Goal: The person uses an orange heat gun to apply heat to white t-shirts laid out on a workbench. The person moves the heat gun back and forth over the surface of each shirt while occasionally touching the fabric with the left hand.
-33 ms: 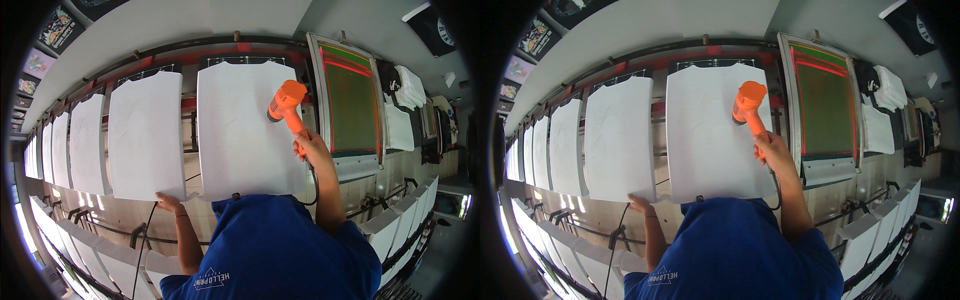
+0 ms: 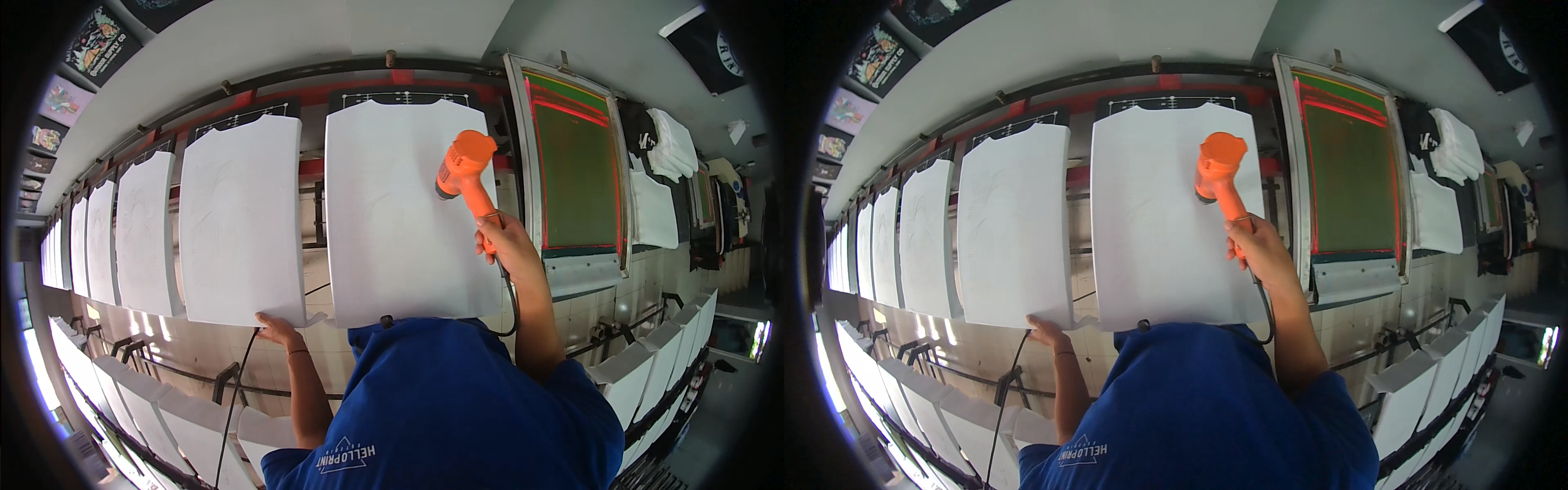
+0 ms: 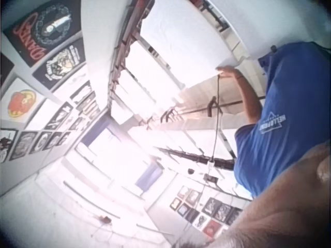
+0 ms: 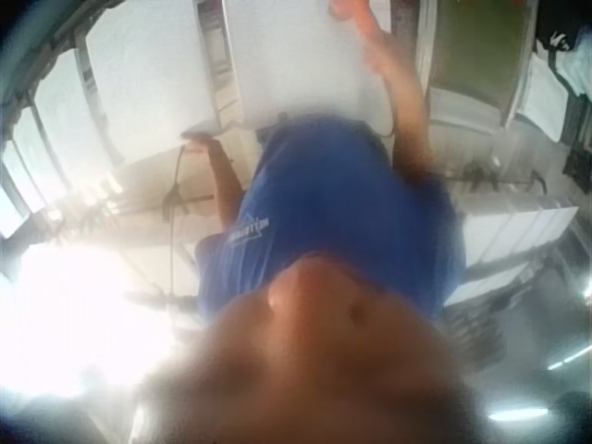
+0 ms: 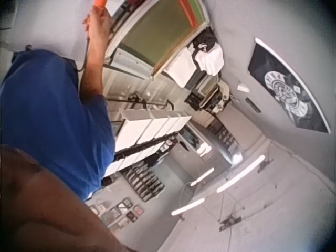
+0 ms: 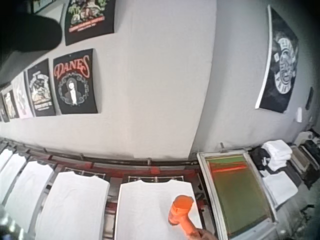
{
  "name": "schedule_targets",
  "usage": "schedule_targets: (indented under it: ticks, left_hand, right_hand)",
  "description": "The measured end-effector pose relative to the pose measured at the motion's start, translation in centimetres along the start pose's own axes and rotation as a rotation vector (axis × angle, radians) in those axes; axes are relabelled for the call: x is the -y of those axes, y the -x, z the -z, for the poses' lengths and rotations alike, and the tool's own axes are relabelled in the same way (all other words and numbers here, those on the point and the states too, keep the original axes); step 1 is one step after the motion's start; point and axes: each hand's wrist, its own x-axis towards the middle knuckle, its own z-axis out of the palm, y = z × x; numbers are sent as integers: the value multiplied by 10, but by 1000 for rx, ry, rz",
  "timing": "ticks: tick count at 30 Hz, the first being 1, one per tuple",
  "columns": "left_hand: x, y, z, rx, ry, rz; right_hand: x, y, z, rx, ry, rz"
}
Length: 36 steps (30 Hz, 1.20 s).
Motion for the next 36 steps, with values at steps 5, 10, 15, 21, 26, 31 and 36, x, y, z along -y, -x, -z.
schedule_targets:
  ticks: [5,10,15,21,26,31,36]
  left_hand:
    - [-18,11,4,24,61,-39]
    - [-17,0,19,167,147,-31]
    - [-13,-16,58,249,138,3]
    - [-59,-23,122,503,-8,-237]
    - [-178,19,165,977,-398,-753]
    - [-270,64,160,1150,-311,-920]
    - [-345,97,138,1477,-103,-1153]
  right_hand:
    - [3,-15,-30,190,-65,-47]
    - [3,-22,-77,194,-18,13]
    - [7,-30,-94,287,-17,-44]
    - [6,-17,-123,335,87,0]
    - [6,0,-112,300,83,-57]
    - [-4,-7,-107,124,54,49]
    - [-3,1,-76,39,-7,-17]
